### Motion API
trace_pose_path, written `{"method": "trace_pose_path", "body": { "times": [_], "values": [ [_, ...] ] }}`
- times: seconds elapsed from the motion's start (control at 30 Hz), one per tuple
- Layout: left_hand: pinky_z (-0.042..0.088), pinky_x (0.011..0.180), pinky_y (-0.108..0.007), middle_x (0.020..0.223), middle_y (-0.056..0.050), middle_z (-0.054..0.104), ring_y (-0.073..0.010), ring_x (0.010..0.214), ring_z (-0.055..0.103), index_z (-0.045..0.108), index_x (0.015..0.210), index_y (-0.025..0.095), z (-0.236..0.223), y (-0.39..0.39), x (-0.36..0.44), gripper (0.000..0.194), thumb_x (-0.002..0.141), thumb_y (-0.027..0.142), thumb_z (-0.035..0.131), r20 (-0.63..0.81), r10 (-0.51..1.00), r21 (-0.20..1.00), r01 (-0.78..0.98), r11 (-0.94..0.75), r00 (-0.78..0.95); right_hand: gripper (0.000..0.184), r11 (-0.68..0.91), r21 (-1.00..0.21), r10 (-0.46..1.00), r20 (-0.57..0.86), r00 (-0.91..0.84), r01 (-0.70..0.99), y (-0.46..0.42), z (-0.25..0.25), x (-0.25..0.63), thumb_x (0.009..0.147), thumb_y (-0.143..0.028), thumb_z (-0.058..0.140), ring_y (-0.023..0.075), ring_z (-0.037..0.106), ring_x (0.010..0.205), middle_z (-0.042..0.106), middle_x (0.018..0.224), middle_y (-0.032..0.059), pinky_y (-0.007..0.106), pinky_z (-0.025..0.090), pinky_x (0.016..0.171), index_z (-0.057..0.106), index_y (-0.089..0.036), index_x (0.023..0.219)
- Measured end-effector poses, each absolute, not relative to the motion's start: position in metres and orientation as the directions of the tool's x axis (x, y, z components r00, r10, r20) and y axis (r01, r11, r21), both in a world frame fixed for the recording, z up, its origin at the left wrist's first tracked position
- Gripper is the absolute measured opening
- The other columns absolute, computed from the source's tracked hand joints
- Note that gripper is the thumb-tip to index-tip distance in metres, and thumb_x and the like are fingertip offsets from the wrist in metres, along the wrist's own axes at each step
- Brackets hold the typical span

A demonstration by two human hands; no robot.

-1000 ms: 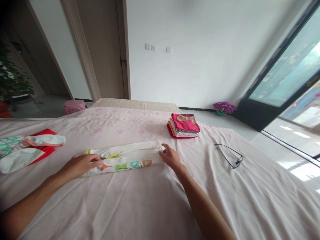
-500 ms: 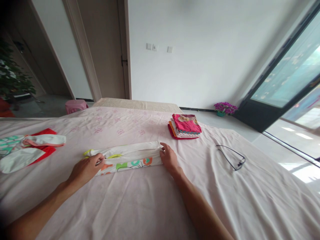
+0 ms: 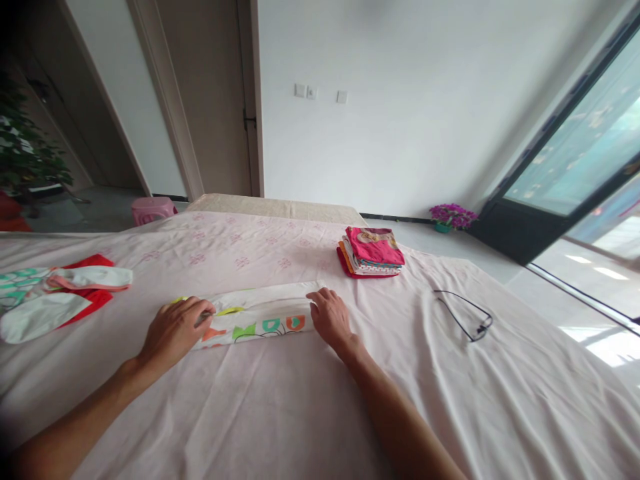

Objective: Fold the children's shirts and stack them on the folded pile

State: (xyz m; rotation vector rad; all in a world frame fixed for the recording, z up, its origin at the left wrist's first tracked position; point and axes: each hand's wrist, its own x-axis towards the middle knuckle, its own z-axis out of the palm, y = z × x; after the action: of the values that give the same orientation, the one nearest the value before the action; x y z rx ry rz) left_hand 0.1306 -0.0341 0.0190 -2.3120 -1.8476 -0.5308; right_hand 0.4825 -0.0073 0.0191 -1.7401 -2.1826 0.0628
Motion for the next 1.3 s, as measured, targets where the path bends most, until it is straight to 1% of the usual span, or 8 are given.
{"method": "trace_pose_path", "body": {
  "times": [0.1, 0.23, 0.37, 0.6, 0.8, 0.97, 1.13, 1.3],
  "values": [
    [0.042, 0.084, -0.032, 0.098, -0.004, 0.068, -0.0209, 0.093, 0.063, 0.066, 0.095, 0.025, 0.014, -0.025, 0.119, 0.021, 0.087, 0.023, 0.048, 0.276, 0.937, 0.156, 0.952, -0.262, 0.213, 0.027, 0.274, -0.267, 0.959, 0.153, -0.240, 0.924, -0.006, 0.019, 0.484, 0.094, -0.024, 0.048, 0.0194, 0.057, 0.100, 0.066, 0.105, 0.0061, 0.026, 0.039, 0.087, 0.069, -0.026, 0.110],
    [0.045, 0.083, -0.028, 0.105, -0.003, 0.066, -0.0182, 0.098, 0.062, 0.066, 0.106, 0.027, 0.009, -0.020, 0.104, 0.032, 0.084, 0.014, 0.047, 0.213, 0.945, 0.179, 0.941, -0.286, 0.247, 0.028, 0.193, -0.296, 0.970, 0.203, -0.136, 0.936, 0.008, 0.017, 0.498, 0.095, -0.022, 0.045, 0.0171, 0.060, 0.097, 0.066, 0.106, 0.0043, 0.024, 0.039, 0.079, 0.069, -0.025, 0.108],
    [0.045, 0.083, -0.029, 0.107, -0.004, 0.064, -0.0187, 0.096, 0.062, 0.066, 0.110, 0.027, 0.009, -0.019, 0.108, 0.032, 0.084, 0.016, 0.050, 0.240, 0.922, 0.109, 0.936, -0.336, 0.303, 0.030, 0.182, -0.206, 0.962, 0.238, -0.132, 0.961, 0.022, 0.019, 0.504, 0.090, -0.015, 0.049, 0.0182, 0.058, 0.101, 0.065, 0.110, 0.0041, 0.025, 0.038, 0.081, 0.070, -0.025, 0.109],
    [0.045, 0.079, -0.029, 0.095, -0.003, 0.069, -0.0186, 0.088, 0.064, 0.065, 0.094, 0.023, 0.009, -0.014, 0.118, 0.022, 0.089, 0.018, 0.044, 0.340, 0.886, 0.078, 0.929, -0.361, 0.316, 0.029, 0.275, -0.007, 0.953, 0.133, -0.272, 0.961, 0.036, 0.020, 0.500, 0.095, -0.020, 0.045, 0.0193, 0.055, 0.102, 0.067, 0.105, 0.0056, 0.027, 0.035, 0.086, 0.071, -0.026, 0.106],
    [0.043, 0.076, -0.030, 0.093, -0.003, 0.072, -0.0195, 0.085, 0.065, 0.063, 0.092, 0.022, 0.012, -0.011, 0.116, 0.019, 0.085, 0.019, 0.046, 0.403, 0.880, 0.130, 0.935, -0.329, 0.253, 0.026, 0.267, -0.010, 0.955, 0.137, -0.263, 0.964, 0.038, 0.022, 0.497, 0.094, -0.023, 0.048, 0.0192, 0.055, 0.102, 0.067, 0.108, 0.0051, 0.027, 0.034, 0.085, 0.070, -0.025, 0.107],
    [0.042, 0.076, -0.030, 0.092, -0.002, 0.072, -0.0196, 0.084, 0.066, 0.063, 0.091, 0.022, 0.012, -0.008, 0.114, 0.018, 0.084, 0.020, 0.046, 0.396, 0.884, 0.156, 0.931, -0.330, 0.247, 0.024, 0.399, 0.091, 0.904, 0.128, -0.408, 0.912, 0.041, 0.024, 0.490, 0.097, -0.026, 0.047, 0.0212, 0.054, 0.098, 0.068, 0.101, 0.0075, 0.031, 0.031, 0.084, 0.071, -0.021, 0.098],
    [0.040, 0.077, -0.031, 0.090, -0.001, 0.071, -0.0195, 0.085, 0.064, 0.063, 0.088, 0.023, 0.012, -0.010, 0.109, 0.015, 0.082, 0.020, 0.049, 0.393, 0.868, 0.135, 0.915, -0.381, 0.303, 0.027, 0.437, 0.187, 0.864, 0.184, -0.468, 0.880, 0.041, 0.026, 0.492, 0.100, -0.024, 0.041, 0.0209, 0.053, 0.091, 0.067, 0.094, 0.0087, 0.033, 0.030, 0.081, 0.067, -0.018, 0.093],
    [0.039, 0.081, -0.033, 0.088, -0.001, 0.070, -0.0197, 0.087, 0.062, 0.063, 0.086, 0.024, 0.013, -0.016, 0.110, 0.016, 0.080, 0.017, 0.050, 0.384, 0.856, 0.085, 0.910, -0.406, 0.346, 0.023, 0.508, 0.198, 0.818, 0.194, -0.542, 0.838, 0.034, 0.024, 0.502, 0.098, -0.021, 0.044, 0.0215, 0.052, 0.091, 0.066, 0.092, 0.0080, 0.033, 0.030, 0.082, 0.066, -0.018, 0.095]
  ]
}}
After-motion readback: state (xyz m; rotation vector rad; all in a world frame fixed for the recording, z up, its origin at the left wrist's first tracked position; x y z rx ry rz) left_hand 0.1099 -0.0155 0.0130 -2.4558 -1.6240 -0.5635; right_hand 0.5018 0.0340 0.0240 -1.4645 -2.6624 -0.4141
